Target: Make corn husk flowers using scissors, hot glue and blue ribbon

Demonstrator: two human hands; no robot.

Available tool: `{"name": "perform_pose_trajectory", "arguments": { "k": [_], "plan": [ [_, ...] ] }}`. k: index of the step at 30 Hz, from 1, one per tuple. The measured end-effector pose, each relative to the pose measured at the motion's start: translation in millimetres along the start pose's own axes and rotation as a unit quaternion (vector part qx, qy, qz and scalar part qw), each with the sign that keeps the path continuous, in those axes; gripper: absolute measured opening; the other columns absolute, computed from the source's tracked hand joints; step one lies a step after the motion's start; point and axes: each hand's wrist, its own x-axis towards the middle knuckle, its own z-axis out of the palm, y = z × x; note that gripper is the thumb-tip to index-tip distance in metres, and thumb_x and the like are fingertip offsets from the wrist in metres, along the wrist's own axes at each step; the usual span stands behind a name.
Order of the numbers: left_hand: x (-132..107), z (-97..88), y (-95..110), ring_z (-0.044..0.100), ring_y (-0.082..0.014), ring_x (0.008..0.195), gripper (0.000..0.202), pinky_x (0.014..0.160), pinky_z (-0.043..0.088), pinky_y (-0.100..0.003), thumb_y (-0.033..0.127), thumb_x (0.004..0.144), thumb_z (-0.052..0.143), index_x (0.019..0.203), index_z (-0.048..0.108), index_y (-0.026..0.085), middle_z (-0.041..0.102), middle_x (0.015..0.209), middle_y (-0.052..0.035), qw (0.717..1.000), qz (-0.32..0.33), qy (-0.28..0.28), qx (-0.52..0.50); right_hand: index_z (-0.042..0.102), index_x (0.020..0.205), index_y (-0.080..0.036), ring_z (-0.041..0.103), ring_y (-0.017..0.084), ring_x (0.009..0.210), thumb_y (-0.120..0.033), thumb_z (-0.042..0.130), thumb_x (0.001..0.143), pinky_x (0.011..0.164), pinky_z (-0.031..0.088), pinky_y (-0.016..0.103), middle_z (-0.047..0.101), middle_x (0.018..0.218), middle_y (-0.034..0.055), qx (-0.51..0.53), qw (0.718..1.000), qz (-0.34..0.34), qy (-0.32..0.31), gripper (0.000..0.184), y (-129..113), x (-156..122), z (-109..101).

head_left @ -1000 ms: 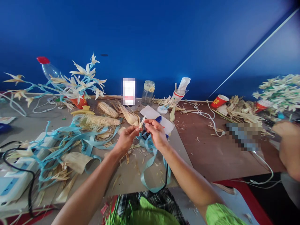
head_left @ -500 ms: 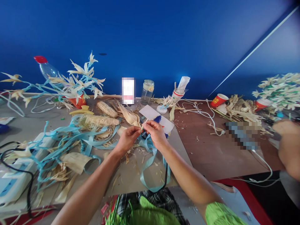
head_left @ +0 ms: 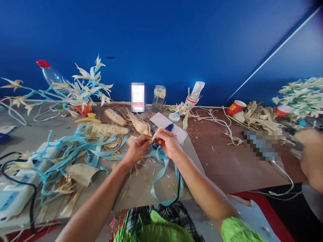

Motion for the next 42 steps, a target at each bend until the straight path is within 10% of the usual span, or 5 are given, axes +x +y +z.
{"name": "perform_pose_trajectory", "arguments": {
  "k": [9,42],
  "plan": [
    [0.4,-2.9,8.8,0.052,-0.0126,0.066,0.022,0.064,0.042,-0.024,0.038,0.067,0.071,0.072,0.069,0.016,0.062,0.068,-0.0016,0.999,0.007,-0.009,0.033,0.051,0.057,-0.017,0.035,0.006,0.046,-0.029,0.075,0.057,0.046,0.029,0.022,0.048,0.054,-0.0056,0.064,0.994,0.087,-0.011,0.027,-3.4,0.2,-1.7],
    [4.8,-22.0,8.9,0.059,-0.0123,0.070,0.021,0.073,0.046,-0.027,0.030,0.061,0.079,0.073,0.066,0.017,0.066,0.072,-0.0016,0.981,-0.036,0.074,-0.175,0.053,0.063,-0.018,0.031,0.006,0.045,-0.037,0.068,0.064,0.047,0.032,0.024,0.043,0.055,-0.0053,0.063,0.996,0.059,0.026,0.024,-3.0,9.3,-11.1]
  ]
}}
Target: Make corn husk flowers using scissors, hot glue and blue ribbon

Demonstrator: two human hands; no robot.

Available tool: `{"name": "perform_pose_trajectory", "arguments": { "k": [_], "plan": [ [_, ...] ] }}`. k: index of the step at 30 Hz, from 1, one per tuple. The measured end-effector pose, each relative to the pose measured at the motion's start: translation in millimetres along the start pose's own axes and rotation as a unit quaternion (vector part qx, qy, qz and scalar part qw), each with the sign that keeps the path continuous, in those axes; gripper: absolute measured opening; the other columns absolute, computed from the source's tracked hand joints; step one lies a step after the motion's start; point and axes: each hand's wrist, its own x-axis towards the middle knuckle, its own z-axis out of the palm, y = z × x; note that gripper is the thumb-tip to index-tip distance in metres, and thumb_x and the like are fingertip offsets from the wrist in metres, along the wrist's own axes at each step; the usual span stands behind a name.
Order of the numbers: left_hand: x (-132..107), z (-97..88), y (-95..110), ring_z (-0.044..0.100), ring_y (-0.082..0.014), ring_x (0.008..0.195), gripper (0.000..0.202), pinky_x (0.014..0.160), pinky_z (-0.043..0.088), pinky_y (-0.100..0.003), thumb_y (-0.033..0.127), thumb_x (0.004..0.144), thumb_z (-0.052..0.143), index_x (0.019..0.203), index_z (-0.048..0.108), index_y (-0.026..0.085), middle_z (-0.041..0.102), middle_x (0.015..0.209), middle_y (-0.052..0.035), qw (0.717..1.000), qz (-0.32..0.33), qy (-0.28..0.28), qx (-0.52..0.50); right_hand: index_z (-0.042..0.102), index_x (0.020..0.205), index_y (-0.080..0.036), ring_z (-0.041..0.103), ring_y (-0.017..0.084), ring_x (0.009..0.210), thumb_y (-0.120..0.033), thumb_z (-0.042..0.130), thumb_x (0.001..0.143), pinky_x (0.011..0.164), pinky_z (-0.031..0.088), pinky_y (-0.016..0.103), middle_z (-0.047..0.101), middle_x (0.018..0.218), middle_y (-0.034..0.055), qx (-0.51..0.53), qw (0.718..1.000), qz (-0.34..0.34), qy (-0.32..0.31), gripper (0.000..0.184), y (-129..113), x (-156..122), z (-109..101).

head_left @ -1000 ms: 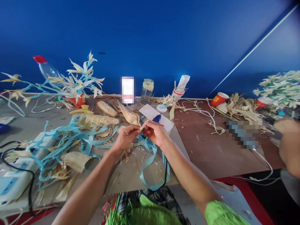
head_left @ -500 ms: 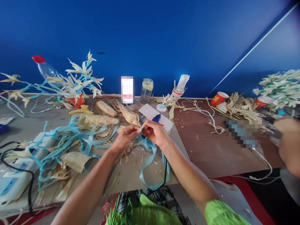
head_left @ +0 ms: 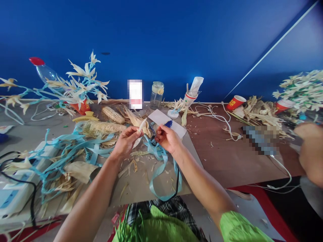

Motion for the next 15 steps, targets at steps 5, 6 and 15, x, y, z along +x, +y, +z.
{"name": "perform_pose_trajectory", "arguments": {
  "k": [5,6,15],
  "plan": [
    [4.8,-5.2,7.0,0.059,-0.0098,0.069,0.020,0.080,0.047,-0.029,0.025,0.061,0.078,0.072,0.064,0.018,0.064,0.072,0.0016,0.997,0.036,0.026,-0.058,0.060,0.066,-0.018,0.036,0.008,0.049,-0.040,0.064,0.068,0.048,0.028,0.024,0.046,0.055,-0.0044,-0.208,0.963,-0.163,0.046,0.022,7.8,-1.1,1.6],
    [5.2,-5.8,7.6,0.059,-0.0095,0.069,0.020,0.080,0.047,-0.029,0.025,0.061,0.078,0.072,0.063,0.018,0.064,0.072,0.0017,0.997,0.037,0.030,-0.061,0.061,0.070,-0.019,0.038,0.009,0.050,-0.039,0.062,0.070,0.049,0.029,0.024,0.048,0.056,-0.0040,-0.260,0.943,-0.202,0.056,0.020,7.6,-1.2,0.6],
    [8.5,-8.5,0.0,0.058,-0.0084,0.065,0.020,0.071,0.047,-0.023,0.027,0.062,0.077,0.073,0.065,0.016,0.063,0.069,0.0008,0.997,0.050,0.049,-0.030,0.066,0.080,-0.017,0.057,0.018,0.080,-0.017,0.049,0.080,0.078,0.043,0.030,0.065,0.084,0.0070,-0.578,0.713,-0.386,0.091,0.017,7.3,10.1,-16.0]
  ]
}}
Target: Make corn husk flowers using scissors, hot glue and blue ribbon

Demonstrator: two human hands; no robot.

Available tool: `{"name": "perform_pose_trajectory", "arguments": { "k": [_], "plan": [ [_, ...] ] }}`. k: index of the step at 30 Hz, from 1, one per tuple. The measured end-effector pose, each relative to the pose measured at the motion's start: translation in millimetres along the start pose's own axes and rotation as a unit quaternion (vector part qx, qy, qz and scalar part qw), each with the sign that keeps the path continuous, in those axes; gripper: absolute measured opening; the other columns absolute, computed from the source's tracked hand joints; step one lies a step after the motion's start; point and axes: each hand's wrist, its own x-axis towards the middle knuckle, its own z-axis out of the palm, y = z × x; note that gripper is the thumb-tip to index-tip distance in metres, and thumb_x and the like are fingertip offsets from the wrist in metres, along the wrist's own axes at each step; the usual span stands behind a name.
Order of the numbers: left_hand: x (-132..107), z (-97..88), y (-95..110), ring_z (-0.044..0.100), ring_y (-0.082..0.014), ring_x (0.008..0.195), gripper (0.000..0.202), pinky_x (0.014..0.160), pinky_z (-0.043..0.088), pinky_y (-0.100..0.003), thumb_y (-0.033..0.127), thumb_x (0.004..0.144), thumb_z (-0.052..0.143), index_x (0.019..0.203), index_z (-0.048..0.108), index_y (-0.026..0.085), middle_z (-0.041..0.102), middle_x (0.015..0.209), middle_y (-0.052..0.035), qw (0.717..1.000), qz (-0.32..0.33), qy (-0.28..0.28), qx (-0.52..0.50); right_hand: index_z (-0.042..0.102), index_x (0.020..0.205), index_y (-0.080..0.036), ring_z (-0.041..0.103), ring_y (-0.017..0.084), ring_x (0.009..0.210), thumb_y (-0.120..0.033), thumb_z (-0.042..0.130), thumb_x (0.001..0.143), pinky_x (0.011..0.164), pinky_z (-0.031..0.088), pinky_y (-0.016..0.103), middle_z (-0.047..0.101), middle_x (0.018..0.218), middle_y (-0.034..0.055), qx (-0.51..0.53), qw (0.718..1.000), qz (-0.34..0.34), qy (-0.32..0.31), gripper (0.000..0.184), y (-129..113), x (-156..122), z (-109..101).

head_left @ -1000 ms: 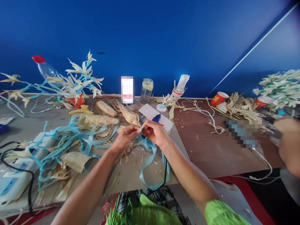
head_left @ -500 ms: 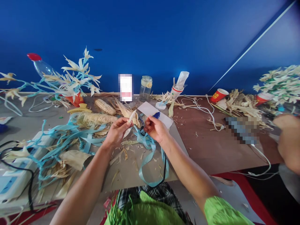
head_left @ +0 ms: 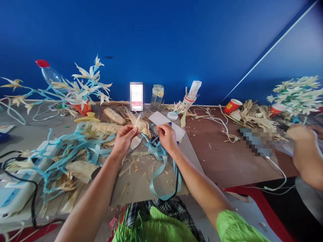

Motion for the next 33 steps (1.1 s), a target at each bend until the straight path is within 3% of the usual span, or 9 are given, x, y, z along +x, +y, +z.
{"name": "perform_pose_trajectory", "arguments": {
  "k": [5,8,12,14,22,33],
  "plan": [
    [-1.0,1.1,-2.0,0.058,-0.0092,0.063,0.023,0.069,0.046,-0.023,0.030,0.061,0.078,0.071,0.064,0.015,0.062,0.065,0.0009,0.999,-0.014,-0.008,0.030,0.068,0.097,-0.020,0.056,0.023,0.096,-0.020,0.049,0.085,0.088,0.038,0.037,0.069,0.097,0.0053,-0.113,0.990,-0.050,-0.074,0.022,-3.7,-4.4,5.7],
    [-0.9,-0.1,-2.4,0.058,-0.0091,0.064,0.023,0.070,0.046,-0.023,0.031,0.063,0.077,0.073,0.064,0.015,0.063,0.066,0.0005,0.999,-0.019,-0.011,0.044,0.068,0.098,-0.020,0.058,0.023,0.094,-0.020,0.049,0.085,0.086,0.040,0.036,0.068,0.096,0.0073,-0.133,0.989,-0.032,-0.058,0.023,-1.8,-1.6,0.6],
    [-0.6,-0.8,-3.2,0.058,-0.0098,0.065,0.024,0.070,0.046,-0.024,0.032,0.063,0.077,0.074,0.063,0.015,0.063,0.066,0.0001,0.998,-0.022,-0.007,0.054,0.067,0.093,-0.017,0.060,0.020,0.090,-0.014,0.044,0.084,0.085,0.044,0.032,0.068,0.094,0.0096,-0.093,0.995,0.014,0.024,0.026,14.2,8.1,-10.1],
    [-1.1,0.0,-3.3,0.058,-0.0102,0.065,0.025,0.070,0.046,-0.025,0.032,0.063,0.077,0.073,0.063,0.015,0.062,0.066,-0.0001,0.998,-0.025,-0.008,0.057,0.067,0.088,-0.017,0.061,0.020,0.087,-0.015,0.044,0.083,0.083,0.046,0.030,0.068,0.091,0.0088,-0.075,0.996,0.035,0.035,0.023,22.2,10.5,-11.2],
    [-2.4,3.1,-1.9,0.057,-0.0099,0.065,0.025,0.071,0.048,-0.025,0.033,0.062,0.077,0.073,0.063,0.015,0.062,0.068,-0.0002,0.999,-0.013,0.000,0.046,0.066,0.095,-0.016,0.060,0.018,0.084,-0.017,0.047,0.084,0.081,0.045,0.029,0.067,0.089,0.0073,-0.048,0.995,-0.040,-0.078,0.022,13.8,-0.1,8.4],
    [4.9,-5.3,-1.4,0.053,-0.0078,0.063,0.021,0.066,0.047,-0.022,0.033,0.069,0.072,0.078,0.065,0.016,0.058,0.067,0.0003,0.998,0.056,0.030,-0.009,0.066,0.095,-0.018,0.059,0.020,0.090,-0.019,0.047,0.087,0.084,0.043,0.033,0.069,0.092,0.0070,-0.054,0.996,-0.061,-0.029,0.021,4.8,-1.3,6.0]
  ]
}}
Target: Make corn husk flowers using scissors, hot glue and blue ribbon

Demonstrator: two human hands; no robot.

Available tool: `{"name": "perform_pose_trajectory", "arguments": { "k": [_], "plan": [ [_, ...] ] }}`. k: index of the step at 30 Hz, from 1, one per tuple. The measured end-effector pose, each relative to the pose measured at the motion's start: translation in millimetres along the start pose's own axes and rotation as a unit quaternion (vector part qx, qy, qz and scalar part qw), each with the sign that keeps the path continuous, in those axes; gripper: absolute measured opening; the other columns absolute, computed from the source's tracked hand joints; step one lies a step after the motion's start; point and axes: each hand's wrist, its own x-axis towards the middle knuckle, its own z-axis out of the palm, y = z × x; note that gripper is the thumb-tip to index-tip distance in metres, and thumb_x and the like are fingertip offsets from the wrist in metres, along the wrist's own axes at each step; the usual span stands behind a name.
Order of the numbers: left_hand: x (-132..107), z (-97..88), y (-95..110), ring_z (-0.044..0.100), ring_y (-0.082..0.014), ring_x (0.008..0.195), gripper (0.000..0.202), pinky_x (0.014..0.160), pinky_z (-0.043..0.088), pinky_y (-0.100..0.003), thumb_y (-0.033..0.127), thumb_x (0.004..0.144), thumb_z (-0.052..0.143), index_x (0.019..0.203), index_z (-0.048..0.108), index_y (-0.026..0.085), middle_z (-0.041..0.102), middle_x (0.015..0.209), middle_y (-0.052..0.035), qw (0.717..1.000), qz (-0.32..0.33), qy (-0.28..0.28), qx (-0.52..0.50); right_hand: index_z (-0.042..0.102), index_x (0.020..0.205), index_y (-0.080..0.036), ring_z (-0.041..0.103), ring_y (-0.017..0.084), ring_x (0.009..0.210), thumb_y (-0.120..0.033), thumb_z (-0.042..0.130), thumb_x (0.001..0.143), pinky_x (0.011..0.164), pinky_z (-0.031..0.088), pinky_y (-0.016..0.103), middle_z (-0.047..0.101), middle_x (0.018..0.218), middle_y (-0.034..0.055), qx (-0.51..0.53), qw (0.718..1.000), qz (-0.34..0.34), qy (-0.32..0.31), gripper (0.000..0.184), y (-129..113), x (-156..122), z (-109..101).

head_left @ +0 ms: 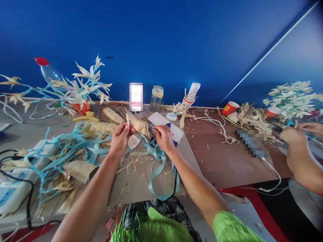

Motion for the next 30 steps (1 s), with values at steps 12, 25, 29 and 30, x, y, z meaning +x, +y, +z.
{"name": "perform_pose_trajectory", "arguments": {
  "k": [12,25,29,30],
  "plan": [
    [-1.7,1.0,-1.6,0.053,-0.0087,0.065,0.027,0.070,0.047,-0.023,0.037,0.067,0.072,0.078,0.063,0.014,0.057,0.068,0.0005,0.998,-0.035,-0.003,0.061,0.066,0.095,-0.017,0.060,0.019,0.089,-0.019,0.050,0.084,0.086,0.042,0.031,0.068,0.092,0.0073,-0.054,0.994,0.046,-0.083,0.019,-1.5,6.4,4.6],
    [-2.0,2.0,-0.2,0.053,-0.0085,0.063,0.027,0.072,0.046,-0.025,0.038,0.066,0.072,0.076,0.062,0.015,0.058,0.066,0.0015,0.998,-0.001,0.027,0.048,0.038,0.128,-0.011,0.057,0.031,0.104,-0.043,0.053,0.081,0.087,0.041,0.043,0.059,0.117,0.0198,-0.193,0.954,0.083,-0.214,0.058,-53.2,54.8,40.2],
    [-0.7,-1.1,-1.0,0.052,-0.0088,0.063,0.023,0.068,0.043,-0.023,0.037,0.072,0.067,0.081,0.062,0.016,0.058,0.066,0.0014,0.994,0.053,0.053,0.080,0.042,0.122,-0.014,0.060,0.029,0.102,-0.040,0.049,0.083,0.083,0.045,0.038,0.061,0.113,0.0163,-0.151,0.971,0.077,-0.167,0.047,-68.9,77.9,43.4],
    [-0.9,-1.4,-0.8,0.051,-0.0091,0.063,0.022,0.067,0.042,-0.023,0.036,0.074,0.065,0.081,0.062,0.016,0.058,0.065,0.0015,0.992,0.068,0.056,0.093,0.043,0.121,-0.014,0.059,0.028,0.102,-0.038,0.050,0.083,0.084,0.045,0.037,0.061,0.114,0.0156,-0.142,0.976,0.063,-0.153,0.045,-72.1,84.3,42.4]
  ]
}}
